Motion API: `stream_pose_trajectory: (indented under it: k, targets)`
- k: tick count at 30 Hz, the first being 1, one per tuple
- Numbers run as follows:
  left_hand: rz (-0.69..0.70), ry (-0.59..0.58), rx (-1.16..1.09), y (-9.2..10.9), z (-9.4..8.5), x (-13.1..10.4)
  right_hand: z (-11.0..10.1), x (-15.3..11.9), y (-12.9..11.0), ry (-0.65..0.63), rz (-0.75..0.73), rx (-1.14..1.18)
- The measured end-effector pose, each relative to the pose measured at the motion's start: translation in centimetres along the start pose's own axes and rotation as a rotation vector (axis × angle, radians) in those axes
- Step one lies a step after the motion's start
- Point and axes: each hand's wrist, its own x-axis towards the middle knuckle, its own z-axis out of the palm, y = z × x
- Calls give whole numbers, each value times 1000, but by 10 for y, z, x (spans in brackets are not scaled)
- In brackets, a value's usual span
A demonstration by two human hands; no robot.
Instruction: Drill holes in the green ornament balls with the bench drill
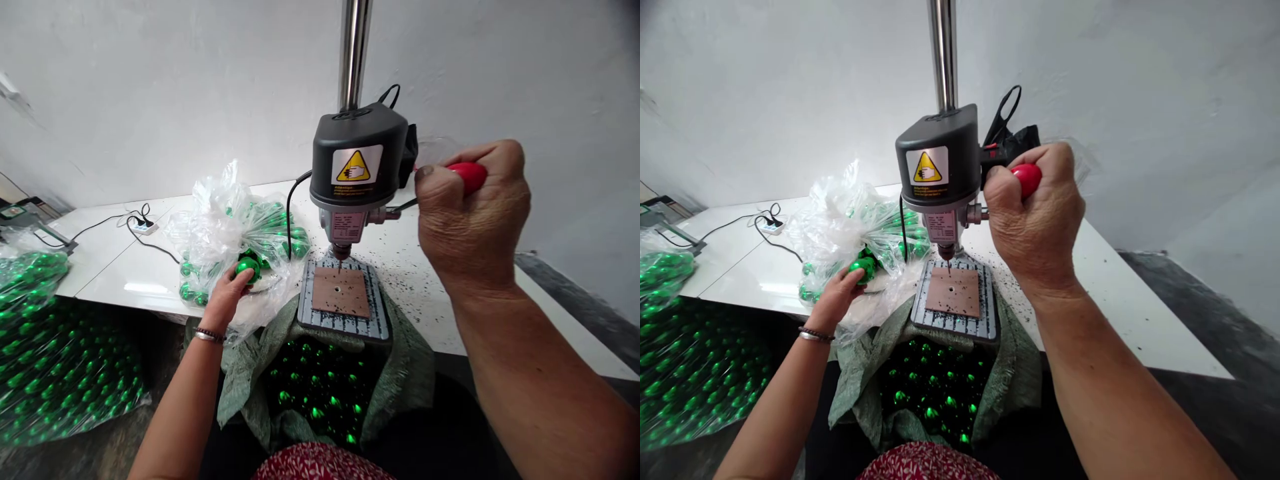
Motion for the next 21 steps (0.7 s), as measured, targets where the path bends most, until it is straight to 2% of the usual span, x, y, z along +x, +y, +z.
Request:
stream_pose_trajectory:
  k: [2, 4, 6, 8, 11, 13, 16, 21]
  targets:
    - [-48, -111, -258, 20, 8, -16, 0, 0, 0, -16, 41, 0]
    - [-82, -229, -376, 35, 23, -32, 0, -1, -1, -26, 76, 10]
    - [-90, -330, -380, 42, 46, -44, 1, -2, -2, -19, 76, 49]
    - [-37, -397, -289, 40, 71, -48, 2, -3, -4, 6, 63, 100]
    - [67, -395, -94, 29, 106, -42, 2, -2, -6, 14, 68, 163]
    - [86, -372, -4, 21, 121, -33, 1, -1, -8, -1, 63, 193]
    - [104, -360, 87, 13, 131, -21, -1, -1, -8, -12, 34, 199]
    - [147, -317, 205, 11, 136, -15, -4, 5, -10, -40, 30, 126]
